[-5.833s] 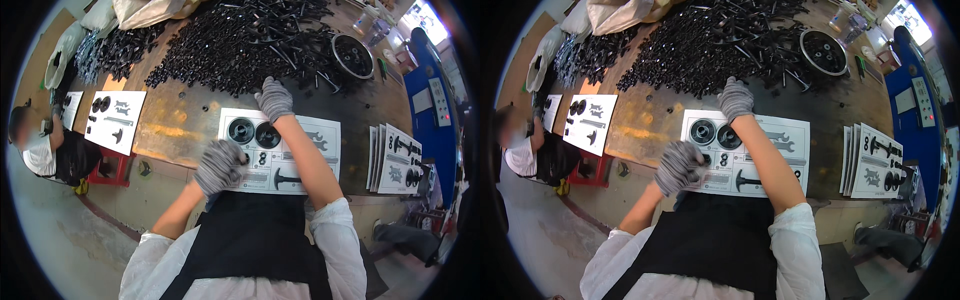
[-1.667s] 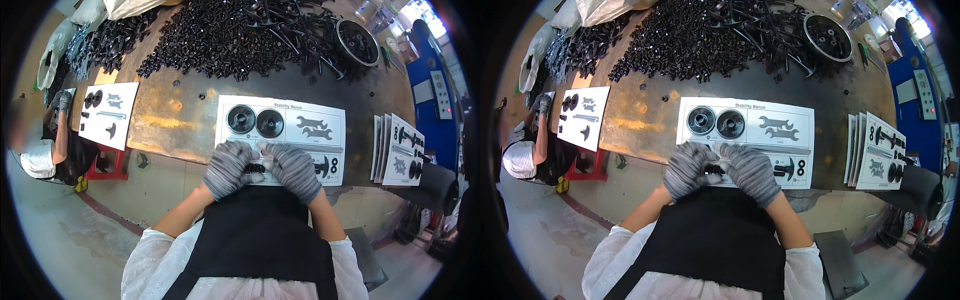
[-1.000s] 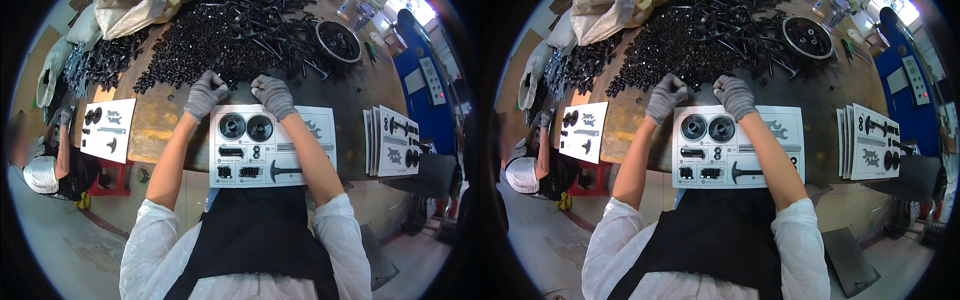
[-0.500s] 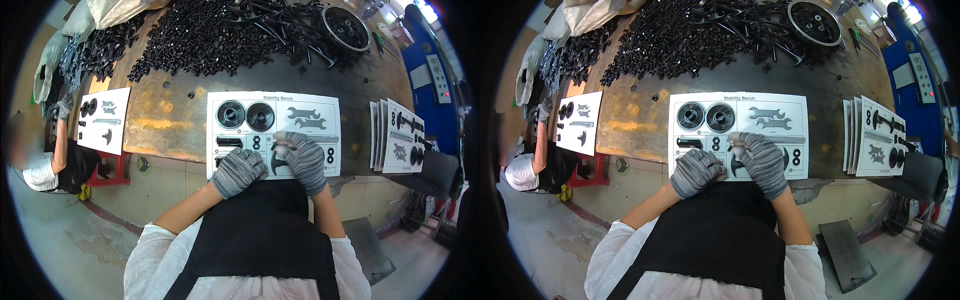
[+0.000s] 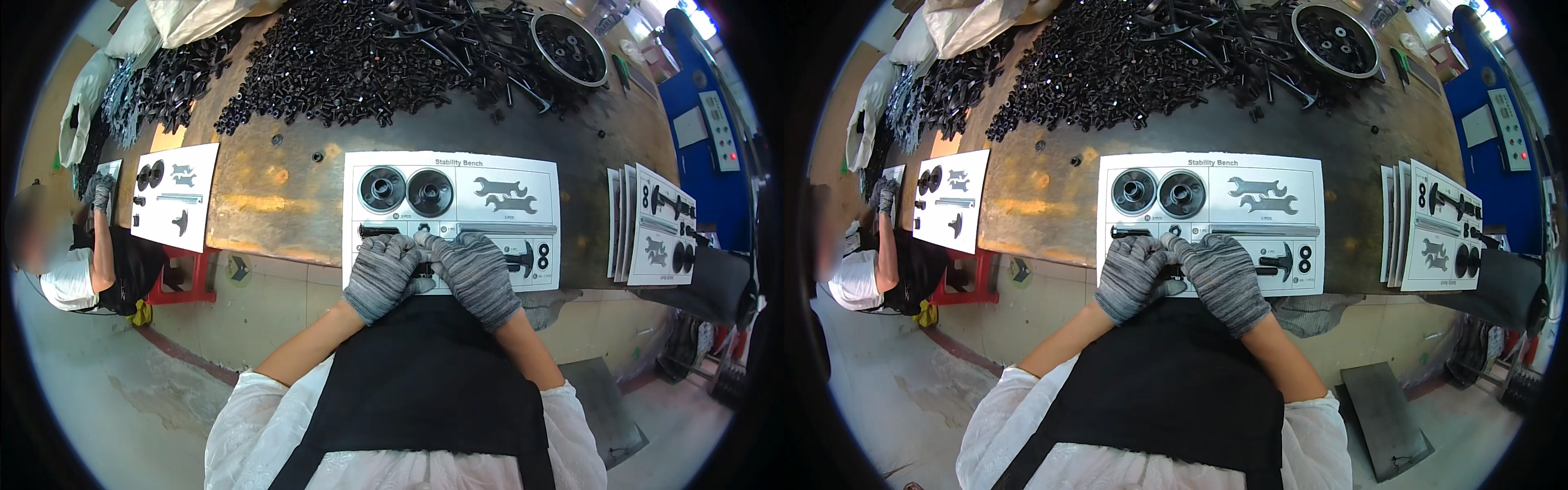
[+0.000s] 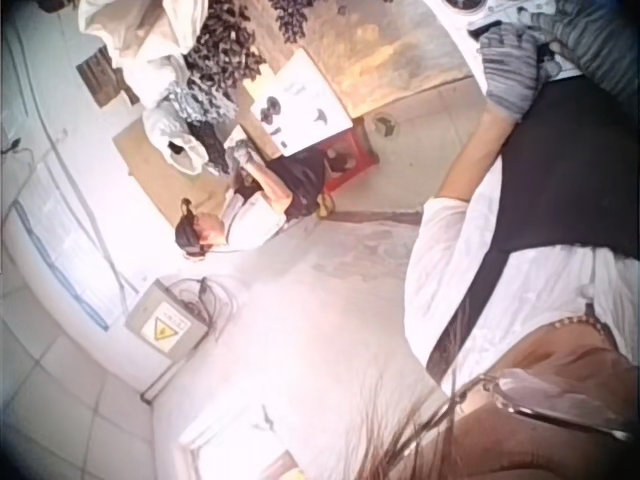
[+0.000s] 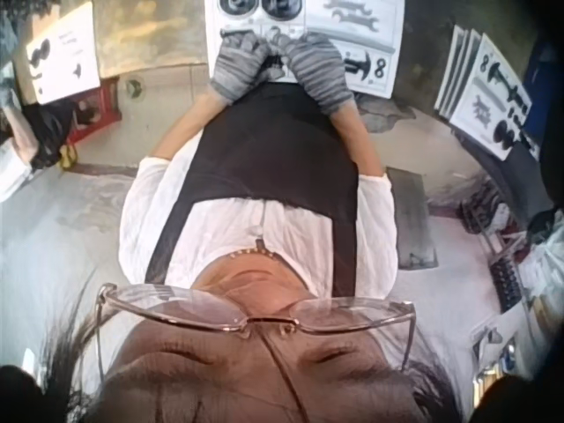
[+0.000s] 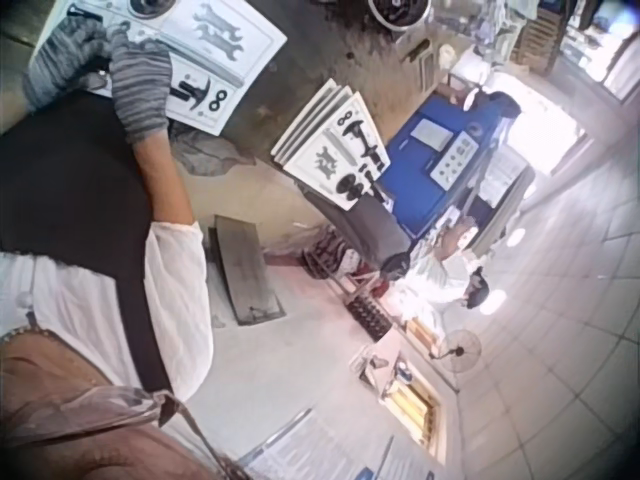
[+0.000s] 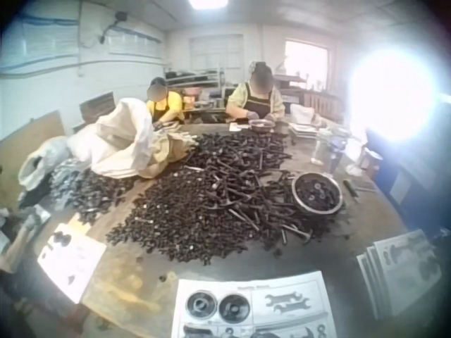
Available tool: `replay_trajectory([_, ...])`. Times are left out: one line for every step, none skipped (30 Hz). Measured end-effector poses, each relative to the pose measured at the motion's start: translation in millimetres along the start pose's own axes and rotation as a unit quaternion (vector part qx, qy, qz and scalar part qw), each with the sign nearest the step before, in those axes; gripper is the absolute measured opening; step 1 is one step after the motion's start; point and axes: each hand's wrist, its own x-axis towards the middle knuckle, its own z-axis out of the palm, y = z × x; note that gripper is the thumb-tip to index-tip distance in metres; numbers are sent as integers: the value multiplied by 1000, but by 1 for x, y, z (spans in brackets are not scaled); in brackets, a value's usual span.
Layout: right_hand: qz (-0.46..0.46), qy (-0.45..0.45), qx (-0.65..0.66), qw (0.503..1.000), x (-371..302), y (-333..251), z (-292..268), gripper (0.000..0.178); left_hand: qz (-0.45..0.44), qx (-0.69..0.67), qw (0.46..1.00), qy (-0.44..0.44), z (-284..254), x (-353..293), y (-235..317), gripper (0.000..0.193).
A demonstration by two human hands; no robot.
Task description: The person picks small black metal parts from a large pile on a workbench and places them into designated slots on a white cardboard backing labeled 'Stability Bench.' They repeat this process, stacking completed backings and retrieving new ones to continue assembly.
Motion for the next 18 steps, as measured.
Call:
replay_trajectory([2, -5, -2, 1000, 0, 0, -1, 39, -1, -15, 1000, 3, 0, 0, 1, 54])
replay_trajectory([4, -10, -3, 1000, 0, -1, -2, 39, -1, -3, 1000, 11, -3, 0, 0, 54])
replay_trajectory([11, 12, 26, 1000, -1, -2, -8, 40, 1, 7, 1000, 19, -7, 0, -1, 54])
replay_trajectory([18, 33, 57, 998, -2, -3, -17, 41, 2, 17, 1000, 26, -15, 2, -1, 54])
replay_trajectory([25, 55, 88, 994, -5, -2, -23, 42, -49, -19, 998, 27, -29, 4, -4, 48])
replay_trajectory([83, 88, 149, 981, -17, 10, -26, 38, -128, -127, 978, 104, -35, -1, -13, 38])
replay_trajectory([129, 156, 190, 961, -37, 32, -22, 32, -196, -135, 956, 172, -30, -9, -34, 26])
replay_trajectory([208, 217, 158, 941, -53, 40, -32, 32, -278, -190, 917, 214, -44, -4, -36, 19])
replay_trajectory([290, 215, 77, 929, -66, 45, -47, 27, -307, -136, 918, 212, -41, -13, -60, 22])
replay_trajectory([362, 225, 12, 905, -88, 51, -53, 23, -319, -105, 929, 156, -49, -17, -65, 25])
replay_trajectory([397, 192, -63, 895, -112, 57, -51, 24, -330, -197, 912, 143, -47, -24, -70, 24])
replay_trajectory([397, 182, -58, 898, -132, 59, -43, 26, -338, -292, 886, 123, -41, -30, -77, 24])
replay_trajectory([400, 173, -51, 899, -150, 59, -33, 28, -350, -373, 851, 118, -42, -31, -80, 25])
replay_trajectory([403, 165, -43, 899, -165, 61, -26, 30, -360, -451, 809, 111, -43, -31, -83, 25])
replay_trajectory([418, 158, -33, 894, -166, 54, -23, 31, -368, -525, 761, 98, -46, -30, -89, 27])
replay_trajectory([429, 194, 23, 882, -173, 59, -16, 30, -335, -625, 703, 53, -50, -30, -107, 28])
replay_trajectory([437, 231, 79, 866, -181, 69, -2, 30, -350, -606, 714, 29, -50, -32, -117, 28])
replay_trajectory([439, 271, 135, 846, -185, 77, 5, 30, -361, -584, 727, 8, -50, -28, -119, 29])
